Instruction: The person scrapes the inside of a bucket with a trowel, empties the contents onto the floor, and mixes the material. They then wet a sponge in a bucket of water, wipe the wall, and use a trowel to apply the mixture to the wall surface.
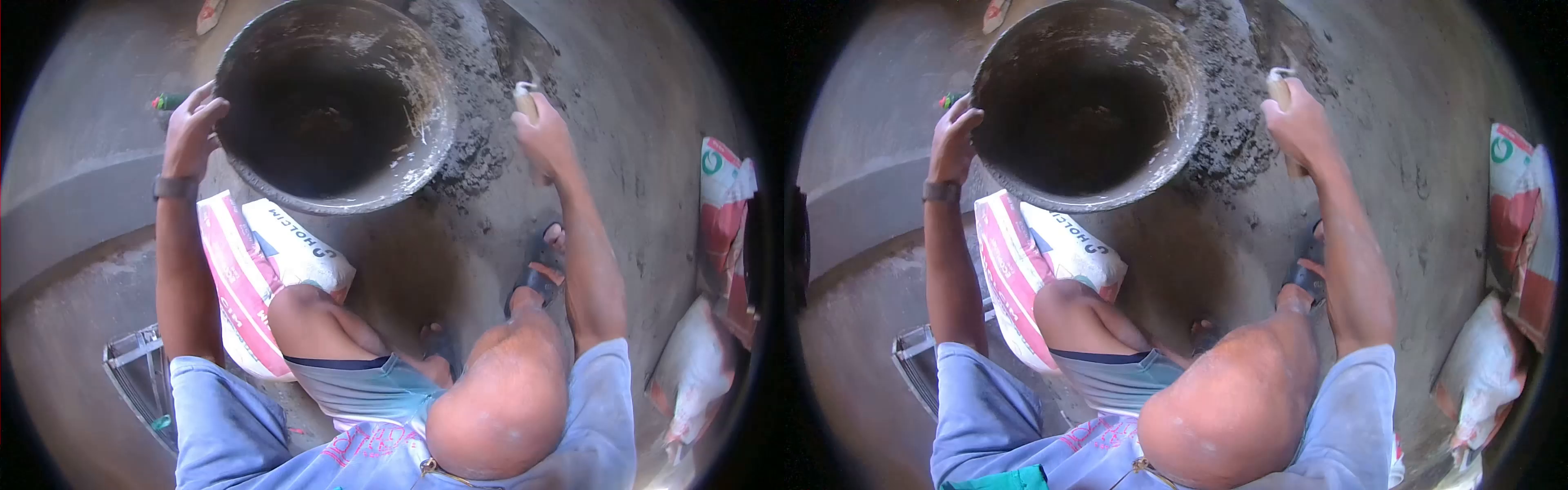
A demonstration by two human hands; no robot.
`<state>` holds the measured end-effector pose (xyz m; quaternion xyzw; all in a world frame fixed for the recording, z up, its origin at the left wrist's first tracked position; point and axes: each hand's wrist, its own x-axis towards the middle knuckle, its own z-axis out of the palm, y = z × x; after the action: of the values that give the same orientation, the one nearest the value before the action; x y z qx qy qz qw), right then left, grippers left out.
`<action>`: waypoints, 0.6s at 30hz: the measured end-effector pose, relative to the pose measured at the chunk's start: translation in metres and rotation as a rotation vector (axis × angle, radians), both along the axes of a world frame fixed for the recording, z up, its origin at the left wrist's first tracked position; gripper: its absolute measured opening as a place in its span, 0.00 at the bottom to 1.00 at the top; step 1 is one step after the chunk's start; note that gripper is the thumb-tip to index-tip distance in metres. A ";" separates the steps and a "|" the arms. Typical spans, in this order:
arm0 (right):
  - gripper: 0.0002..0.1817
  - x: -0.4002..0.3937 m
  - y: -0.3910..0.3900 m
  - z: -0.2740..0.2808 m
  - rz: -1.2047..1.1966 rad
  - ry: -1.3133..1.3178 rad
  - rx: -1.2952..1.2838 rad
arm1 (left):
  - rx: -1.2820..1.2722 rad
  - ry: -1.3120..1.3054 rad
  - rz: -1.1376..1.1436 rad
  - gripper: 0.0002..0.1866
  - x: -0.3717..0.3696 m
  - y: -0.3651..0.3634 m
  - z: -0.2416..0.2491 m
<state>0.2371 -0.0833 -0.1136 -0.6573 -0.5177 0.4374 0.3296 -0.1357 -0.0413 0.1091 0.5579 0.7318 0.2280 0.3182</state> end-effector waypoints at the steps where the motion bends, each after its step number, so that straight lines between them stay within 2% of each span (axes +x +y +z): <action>1: 0.20 0.003 0.003 0.016 0.040 0.075 -0.008 | 0.063 0.008 -0.026 0.29 -0.005 0.005 -0.002; 2: 0.20 0.011 0.000 0.037 0.111 0.058 0.023 | 0.170 -0.020 -0.025 0.27 -0.008 0.009 -0.008; 6: 0.20 0.039 -0.039 0.105 0.325 0.019 0.169 | 0.288 0.023 -0.084 0.24 0.019 0.012 0.002; 7: 0.19 0.039 -0.039 0.124 0.419 0.025 0.020 | 0.301 0.002 -0.055 0.24 0.020 0.019 -0.005; 8: 0.19 0.034 -0.033 0.138 0.512 0.027 -0.142 | 0.309 0.015 -0.143 0.24 0.023 0.027 -0.015; 9: 0.19 0.024 -0.024 0.138 0.532 0.004 -0.151 | 0.312 0.030 -0.239 0.25 0.029 0.033 -0.024; 11: 0.20 -0.004 -0.019 0.113 0.714 -0.253 0.116 | 0.288 0.003 -0.309 0.26 0.045 0.030 -0.030; 13: 0.20 -0.039 -0.002 0.096 0.817 -0.340 0.019 | 0.305 -0.004 -0.328 0.26 0.061 0.032 -0.036; 15: 0.15 -0.074 0.013 0.077 0.843 -0.421 0.179 | 0.341 0.100 -0.471 0.28 0.071 0.036 -0.040; 16: 0.16 -0.091 0.026 0.075 0.922 -0.506 0.141 | 0.250 0.196 -0.482 0.29 0.072 0.042 -0.040; 17: 0.16 -0.107 0.039 0.073 0.999 -0.590 0.101 | 0.244 0.187 -0.486 0.29 0.074 0.042 -0.042; 18: 0.16 -0.120 0.048 0.069 0.964 -0.630 0.149 | 0.253 0.166 -0.492 0.30 0.081 0.043 -0.043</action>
<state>0.1174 -0.0357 -0.0444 -0.4207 -0.8611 0.2838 -0.0316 -0.0550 0.0012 0.0656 0.7705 0.5640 0.1869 0.2309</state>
